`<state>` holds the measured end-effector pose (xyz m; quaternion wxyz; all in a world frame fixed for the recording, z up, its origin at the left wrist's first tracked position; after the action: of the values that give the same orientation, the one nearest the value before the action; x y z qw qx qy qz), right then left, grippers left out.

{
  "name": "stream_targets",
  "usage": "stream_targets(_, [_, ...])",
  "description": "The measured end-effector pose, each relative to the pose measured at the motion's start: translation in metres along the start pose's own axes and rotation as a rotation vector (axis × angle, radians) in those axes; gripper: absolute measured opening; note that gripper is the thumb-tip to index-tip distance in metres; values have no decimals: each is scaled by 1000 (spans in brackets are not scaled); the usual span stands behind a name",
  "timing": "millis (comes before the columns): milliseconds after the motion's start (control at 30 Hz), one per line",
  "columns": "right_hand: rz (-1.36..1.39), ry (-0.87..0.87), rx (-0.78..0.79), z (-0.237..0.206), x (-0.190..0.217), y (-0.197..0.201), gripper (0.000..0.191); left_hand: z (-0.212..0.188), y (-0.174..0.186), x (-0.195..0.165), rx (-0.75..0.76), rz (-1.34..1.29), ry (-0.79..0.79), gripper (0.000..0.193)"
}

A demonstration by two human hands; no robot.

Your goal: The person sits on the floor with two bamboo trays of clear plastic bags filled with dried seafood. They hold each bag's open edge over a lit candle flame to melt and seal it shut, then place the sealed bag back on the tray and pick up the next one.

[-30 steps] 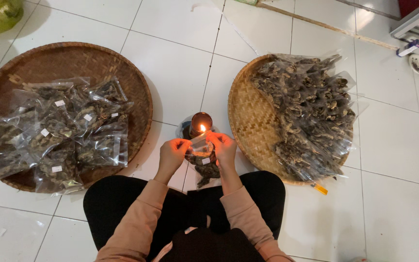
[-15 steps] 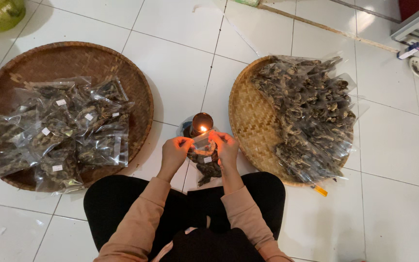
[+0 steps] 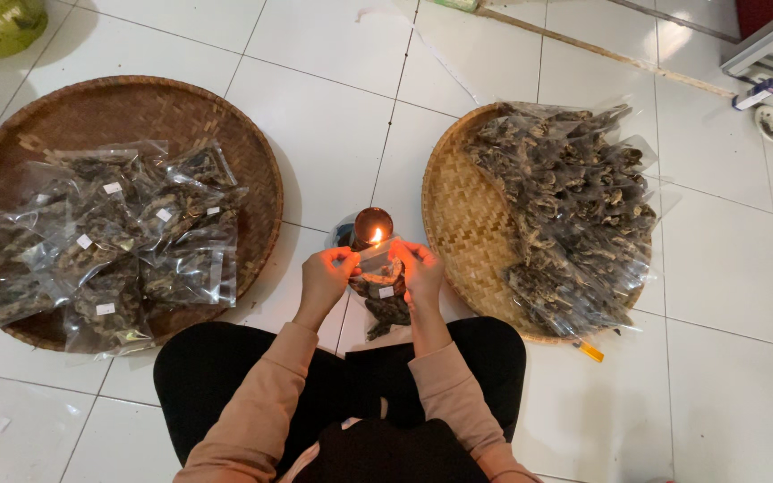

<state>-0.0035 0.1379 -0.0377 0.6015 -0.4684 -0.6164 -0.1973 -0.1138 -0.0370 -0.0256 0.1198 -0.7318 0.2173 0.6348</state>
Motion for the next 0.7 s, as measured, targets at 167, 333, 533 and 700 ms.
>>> stream_targets(167, [-3,-43,-61,2,1,2,9,4,-2,1,-1,35,-34,31])
stream_targets(333, [77,-75,-36,1,3,2,11,4,-2,3,-22,26,-6,30])
stream_targets(533, [42,-20,-72,10,5,5,12,2,0,-5,-29,46,8,28])
stream_targets(700, [20,-26,-81,13,9,7,13,1,2,-7,-52,95,5,25])
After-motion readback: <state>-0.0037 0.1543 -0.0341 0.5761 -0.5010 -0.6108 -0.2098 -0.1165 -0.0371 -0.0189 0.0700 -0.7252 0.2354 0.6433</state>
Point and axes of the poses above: each hand's wrist, its own z-axis towards the middle knuckle, its own y-axis out of the back of the hand, x = y × z, the point moved 7 cm from there along z, towards the middle knuckle, and after that the axes turned 2 degrees about -x, right-handed, at the moved point
